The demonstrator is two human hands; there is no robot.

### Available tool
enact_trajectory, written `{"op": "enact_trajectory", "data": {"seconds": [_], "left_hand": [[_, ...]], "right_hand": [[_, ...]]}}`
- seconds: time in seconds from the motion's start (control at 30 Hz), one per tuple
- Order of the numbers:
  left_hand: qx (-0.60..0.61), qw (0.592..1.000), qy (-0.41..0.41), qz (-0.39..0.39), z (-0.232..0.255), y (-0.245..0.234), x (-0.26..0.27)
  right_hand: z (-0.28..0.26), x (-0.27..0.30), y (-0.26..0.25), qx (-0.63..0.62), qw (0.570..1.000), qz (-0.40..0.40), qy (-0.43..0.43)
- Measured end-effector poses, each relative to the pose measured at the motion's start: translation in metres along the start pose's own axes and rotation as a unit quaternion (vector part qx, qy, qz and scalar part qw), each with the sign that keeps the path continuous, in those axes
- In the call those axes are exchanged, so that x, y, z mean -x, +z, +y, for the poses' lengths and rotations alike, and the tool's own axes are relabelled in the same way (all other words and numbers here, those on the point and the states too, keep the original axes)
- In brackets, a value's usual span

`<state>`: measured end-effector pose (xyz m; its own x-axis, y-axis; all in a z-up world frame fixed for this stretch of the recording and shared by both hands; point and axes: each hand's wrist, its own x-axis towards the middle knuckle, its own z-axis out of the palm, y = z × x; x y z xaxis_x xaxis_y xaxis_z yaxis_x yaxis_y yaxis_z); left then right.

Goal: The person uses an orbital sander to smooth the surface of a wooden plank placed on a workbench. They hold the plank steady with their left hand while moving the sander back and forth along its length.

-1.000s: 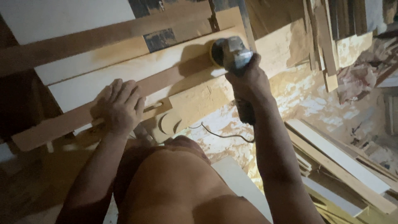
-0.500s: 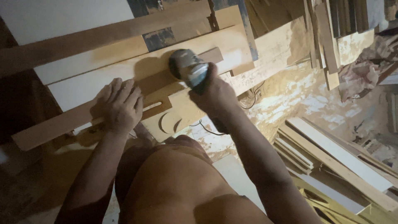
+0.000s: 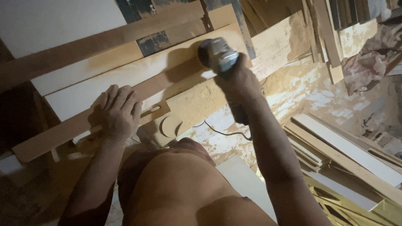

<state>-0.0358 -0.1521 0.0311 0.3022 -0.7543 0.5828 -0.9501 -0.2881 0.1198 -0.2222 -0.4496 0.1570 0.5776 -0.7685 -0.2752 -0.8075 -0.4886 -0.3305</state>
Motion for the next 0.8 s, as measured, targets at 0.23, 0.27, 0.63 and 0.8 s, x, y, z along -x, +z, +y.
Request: {"op": "enact_trajectory", "data": {"seconds": [0.23, 0.27, 0.63, 0.8], "left_hand": [[0.038, 0.994, -0.068, -0.072, -0.013, 0.019, 0.022], [0.104, 0.984, -0.112, -0.096, -0.018, 0.020, 0.021], [0.147, 0.979, -0.106, -0.096, -0.062, 0.018, -0.005], [0.148, 0.946, -0.136, -0.253, -0.035, 0.011, -0.007]], "right_hand": [[0.077, 0.018, -0.035, -0.048, 0.997, 0.024, 0.059], [0.088, 0.030, -0.036, -0.070, 0.992, 0.045, 0.091], [0.167, 0.148, -0.003, -0.153, 0.955, 0.058, 0.249], [0.183, 0.175, 0.015, -0.151, 0.943, 0.045, 0.294]]}}
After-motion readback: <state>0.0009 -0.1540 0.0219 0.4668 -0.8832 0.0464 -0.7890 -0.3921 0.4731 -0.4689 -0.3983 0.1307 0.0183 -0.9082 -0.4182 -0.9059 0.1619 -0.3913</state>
